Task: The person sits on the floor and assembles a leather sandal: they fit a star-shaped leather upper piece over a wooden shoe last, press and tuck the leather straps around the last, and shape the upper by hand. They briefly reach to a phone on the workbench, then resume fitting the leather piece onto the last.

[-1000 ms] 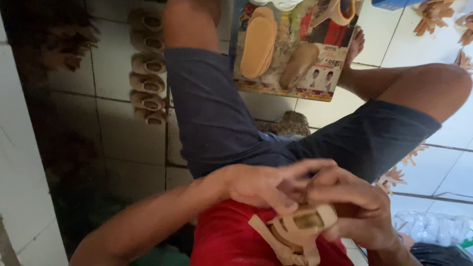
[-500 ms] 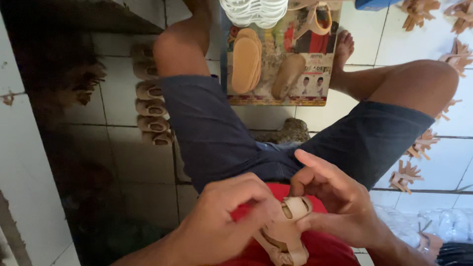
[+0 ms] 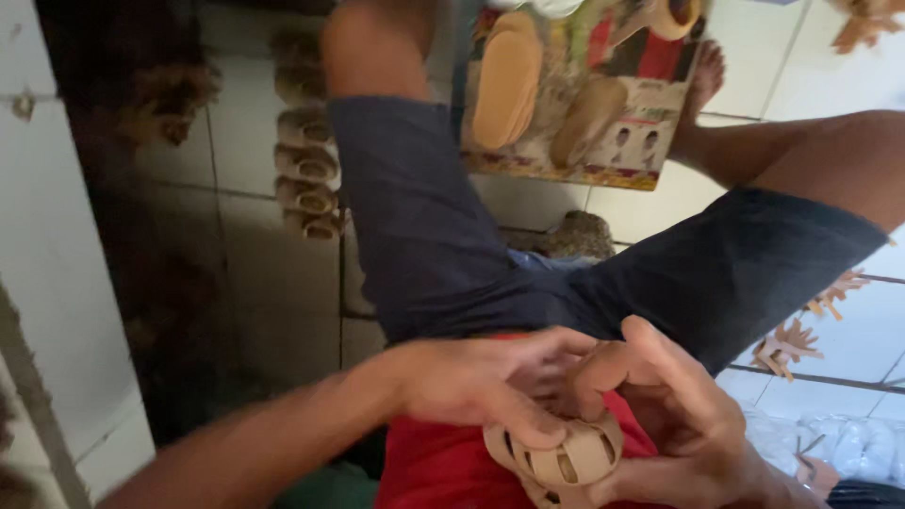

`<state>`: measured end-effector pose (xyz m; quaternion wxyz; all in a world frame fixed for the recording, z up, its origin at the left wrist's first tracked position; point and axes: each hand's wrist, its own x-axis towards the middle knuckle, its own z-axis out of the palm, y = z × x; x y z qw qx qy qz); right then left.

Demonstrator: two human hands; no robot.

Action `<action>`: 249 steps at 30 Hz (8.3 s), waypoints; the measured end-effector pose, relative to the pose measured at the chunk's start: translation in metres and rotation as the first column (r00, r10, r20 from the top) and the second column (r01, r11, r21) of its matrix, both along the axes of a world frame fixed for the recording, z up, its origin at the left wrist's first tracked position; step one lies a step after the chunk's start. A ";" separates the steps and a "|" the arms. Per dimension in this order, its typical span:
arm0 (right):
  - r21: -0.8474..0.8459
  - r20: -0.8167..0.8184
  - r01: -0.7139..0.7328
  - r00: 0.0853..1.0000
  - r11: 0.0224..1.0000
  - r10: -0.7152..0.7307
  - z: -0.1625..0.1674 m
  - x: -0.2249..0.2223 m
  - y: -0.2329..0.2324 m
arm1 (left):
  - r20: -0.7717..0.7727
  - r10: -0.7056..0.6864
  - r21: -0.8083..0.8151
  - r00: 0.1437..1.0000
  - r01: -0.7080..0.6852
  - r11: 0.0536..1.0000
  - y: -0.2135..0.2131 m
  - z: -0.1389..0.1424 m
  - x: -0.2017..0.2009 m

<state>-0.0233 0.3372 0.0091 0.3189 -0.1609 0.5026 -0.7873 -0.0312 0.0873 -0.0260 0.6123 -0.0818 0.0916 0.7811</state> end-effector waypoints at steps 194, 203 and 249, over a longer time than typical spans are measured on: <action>0.355 0.616 -0.213 0.786 0.910 -0.057 -0.101 -0.201 -0.100 | 0.109 0.911 -0.204 0.397 -0.888 0.412 0.035 0.026 -0.028; 0.699 0.075 0.011 0.993 0.715 -0.089 -0.037 -0.192 -0.087 | 0.048 0.857 -0.451 0.513 -0.754 0.477 0.036 -0.001 -0.023; 0.457 -0.848 0.021 0.313 0.889 0.428 -0.079 -0.174 -0.102 | -0.820 -0.535 -0.082 -0.204 -0.883 0.462 -0.089 -0.049 -0.075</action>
